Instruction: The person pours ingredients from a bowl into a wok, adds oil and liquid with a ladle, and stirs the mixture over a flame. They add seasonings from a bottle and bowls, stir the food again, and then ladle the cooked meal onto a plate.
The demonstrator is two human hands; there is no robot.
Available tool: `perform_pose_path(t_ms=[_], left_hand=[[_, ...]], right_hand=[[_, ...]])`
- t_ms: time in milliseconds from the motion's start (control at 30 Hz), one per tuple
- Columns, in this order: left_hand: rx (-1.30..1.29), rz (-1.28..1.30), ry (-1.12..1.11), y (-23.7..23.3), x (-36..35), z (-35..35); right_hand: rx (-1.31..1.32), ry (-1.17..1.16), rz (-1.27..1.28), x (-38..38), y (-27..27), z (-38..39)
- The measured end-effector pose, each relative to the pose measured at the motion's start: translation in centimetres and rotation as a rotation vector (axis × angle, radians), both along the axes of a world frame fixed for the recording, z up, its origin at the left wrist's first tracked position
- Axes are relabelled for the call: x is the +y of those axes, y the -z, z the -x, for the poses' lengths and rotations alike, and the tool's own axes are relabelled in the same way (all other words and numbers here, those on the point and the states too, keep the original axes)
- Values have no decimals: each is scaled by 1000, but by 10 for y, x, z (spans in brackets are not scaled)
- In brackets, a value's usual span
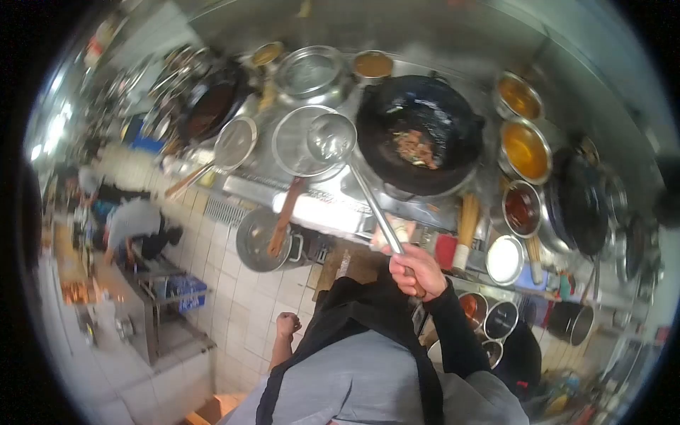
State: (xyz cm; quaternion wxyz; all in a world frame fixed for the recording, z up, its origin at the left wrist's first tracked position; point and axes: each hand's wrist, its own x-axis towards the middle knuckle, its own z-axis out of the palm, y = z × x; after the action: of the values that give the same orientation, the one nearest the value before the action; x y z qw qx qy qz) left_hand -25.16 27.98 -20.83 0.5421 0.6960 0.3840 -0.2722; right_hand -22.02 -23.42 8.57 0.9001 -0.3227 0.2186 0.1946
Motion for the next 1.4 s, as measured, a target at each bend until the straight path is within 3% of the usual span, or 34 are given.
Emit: perform_pose_path(t_ms=[100, 233, 333, 433, 500, 567, 633, 733, 867, 900, 1033, 1167, 1200, 1267, 1333, 1400], left_hand=[[-88, -16, 217, -30, -59, -48], [-267, -25, 568, -50, -124, -115], [-460, -204, 864, -95, -191, -165], [-722, -221, 1091, -144, -263, -208], [-808, -173, 1118, -162, -307, -227], [-1055, -99, 1199, -171, -345, -242], [-1278, -46, 1210, -192, -383, -247], [-1499, 87, 1243, -184, -420, -252], [-1357, -34, 1528, -154, -432, -252], [-1361, -38, 1525, -153, -431, -250], [-1392, 1, 1524, -144, -433, -250], [-1396, 5, 1538, -148, -436, -253], [-1381, -2, 1546, -148, -435, -252], [-1374, 1, 1537, -145, -437, -251], [-1358, -24, 1507, -152, -440, -246], [-1382, 24, 1489, -162, -438, -244]], right_hand=[[-23, 80, 522, -37, 21, 1], [-41, 21, 1564, -72, 19, -8], [55, -24, 1523, -86, 21, 0], [37, -76, 1563, -95, 68, -3], [40, 13, 1597, -92, 65, -12], [60, 87, 1677, -72, 51, -20], [127, 109, 1724, -56, 70, -35], [136, 156, 1680, -45, 87, -40], [100, 274, 1598, -10, 60, -21], [60, 338, 1561, -1, 57, -16], [67, 231, 1607, -5, 92, -10], [242, 494, 1554, 27, 87, -16], [185, 588, 1704, 29, 116, -12], [167, 555, 1517, 20, 115, -2], [264, 604, 811, 16, 72, -1], [256, 650, 827, 31, 49, 3]])
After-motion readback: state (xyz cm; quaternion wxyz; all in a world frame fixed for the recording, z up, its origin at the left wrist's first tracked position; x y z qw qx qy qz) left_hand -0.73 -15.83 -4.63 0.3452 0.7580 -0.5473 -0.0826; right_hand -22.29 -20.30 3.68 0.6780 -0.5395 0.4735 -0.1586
